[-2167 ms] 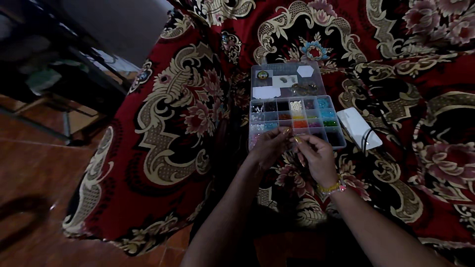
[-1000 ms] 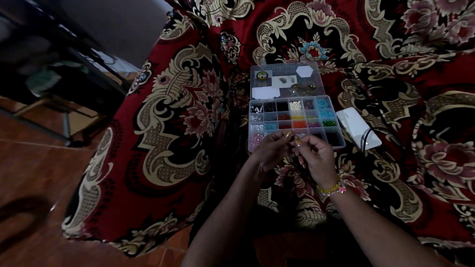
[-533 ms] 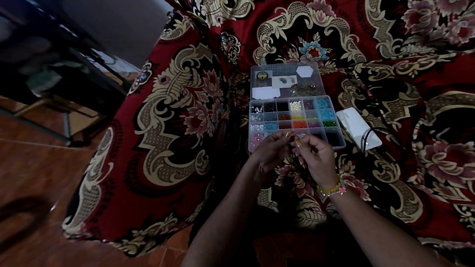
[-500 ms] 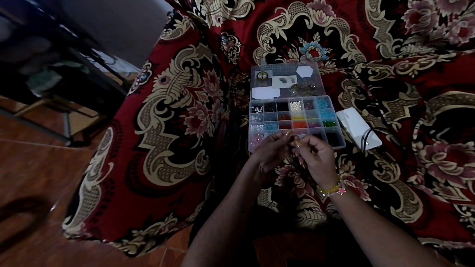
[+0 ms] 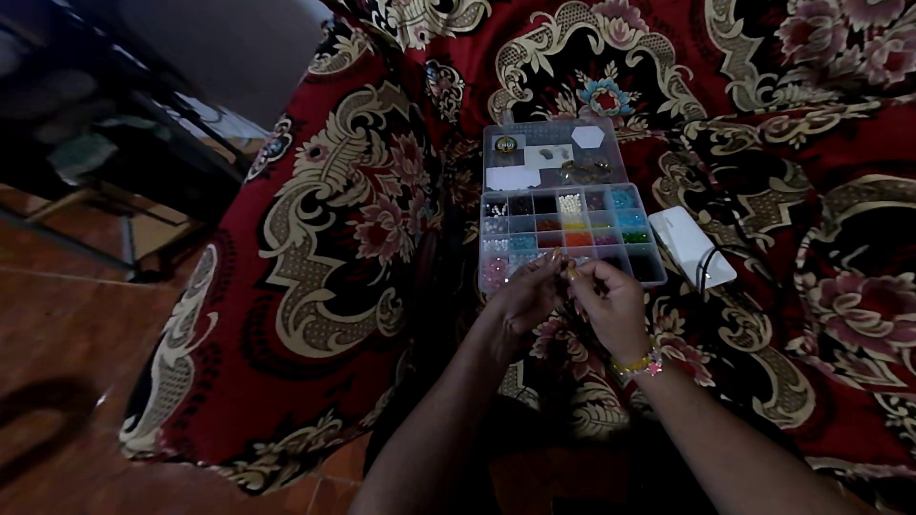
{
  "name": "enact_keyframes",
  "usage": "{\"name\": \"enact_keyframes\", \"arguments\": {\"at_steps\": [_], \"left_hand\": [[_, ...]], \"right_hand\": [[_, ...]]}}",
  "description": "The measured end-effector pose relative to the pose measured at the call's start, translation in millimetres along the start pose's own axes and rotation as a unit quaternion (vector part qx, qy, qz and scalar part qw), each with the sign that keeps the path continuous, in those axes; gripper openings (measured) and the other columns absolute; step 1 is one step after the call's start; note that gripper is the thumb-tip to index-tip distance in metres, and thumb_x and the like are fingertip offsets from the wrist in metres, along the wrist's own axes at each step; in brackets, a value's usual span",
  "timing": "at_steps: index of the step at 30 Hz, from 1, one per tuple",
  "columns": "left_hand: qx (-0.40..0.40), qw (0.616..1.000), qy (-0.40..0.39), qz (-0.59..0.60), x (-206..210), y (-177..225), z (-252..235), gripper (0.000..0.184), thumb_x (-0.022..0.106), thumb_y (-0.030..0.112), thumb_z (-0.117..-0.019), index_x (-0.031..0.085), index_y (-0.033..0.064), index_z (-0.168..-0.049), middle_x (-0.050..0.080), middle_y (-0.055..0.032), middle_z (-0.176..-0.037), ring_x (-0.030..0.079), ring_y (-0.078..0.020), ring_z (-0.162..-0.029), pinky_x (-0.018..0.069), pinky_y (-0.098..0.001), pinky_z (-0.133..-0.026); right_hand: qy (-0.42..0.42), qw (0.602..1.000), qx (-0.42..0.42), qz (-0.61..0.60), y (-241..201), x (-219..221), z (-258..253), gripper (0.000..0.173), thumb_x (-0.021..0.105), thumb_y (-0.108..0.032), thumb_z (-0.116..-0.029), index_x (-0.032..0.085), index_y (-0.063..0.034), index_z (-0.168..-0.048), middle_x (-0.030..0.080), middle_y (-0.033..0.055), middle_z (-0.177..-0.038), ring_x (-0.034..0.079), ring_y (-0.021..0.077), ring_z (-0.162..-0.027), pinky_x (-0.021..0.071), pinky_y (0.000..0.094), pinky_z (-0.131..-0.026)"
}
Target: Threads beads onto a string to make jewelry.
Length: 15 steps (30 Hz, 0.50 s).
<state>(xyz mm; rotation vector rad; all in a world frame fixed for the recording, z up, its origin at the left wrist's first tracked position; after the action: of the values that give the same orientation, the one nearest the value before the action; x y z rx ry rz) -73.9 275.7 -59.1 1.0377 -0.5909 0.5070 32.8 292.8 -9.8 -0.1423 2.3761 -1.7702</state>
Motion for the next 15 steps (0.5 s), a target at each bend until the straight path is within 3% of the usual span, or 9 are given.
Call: {"name": "enact_keyframes", "arguments": {"at_steps": [15], "left_hand": [[0.005,1.000,0.002,0.011,0.1,0.9,0.5,0.025,0.037,0.012,-0.1101,0.061,0.0070,-0.103,0.069,-0.0027,-0.091,0.068,-0.0106,-0.083,0.0570,-0.0276,-0.082]], "right_hand": [[0.005,1.000,-0.022,0.002,-2.2,-0.2,0.8,0.013,0.061,-0.010,-0.0919,0.069,-0.0039,-0.084,0.062,-0.0071,-0.067,0.055,-0.0049,-0.055,0.0480,0.0124,-0.052]]}}
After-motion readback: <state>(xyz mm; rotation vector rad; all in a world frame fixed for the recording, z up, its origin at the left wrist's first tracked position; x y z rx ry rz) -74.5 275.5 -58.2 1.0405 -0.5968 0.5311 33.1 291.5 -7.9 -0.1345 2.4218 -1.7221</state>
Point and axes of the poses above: each hand's wrist, its own z-axis away from the middle knuckle, its own x-axis out of the palm, y = z × x, the point moved 10 cm from there along -z, towards the middle knuckle
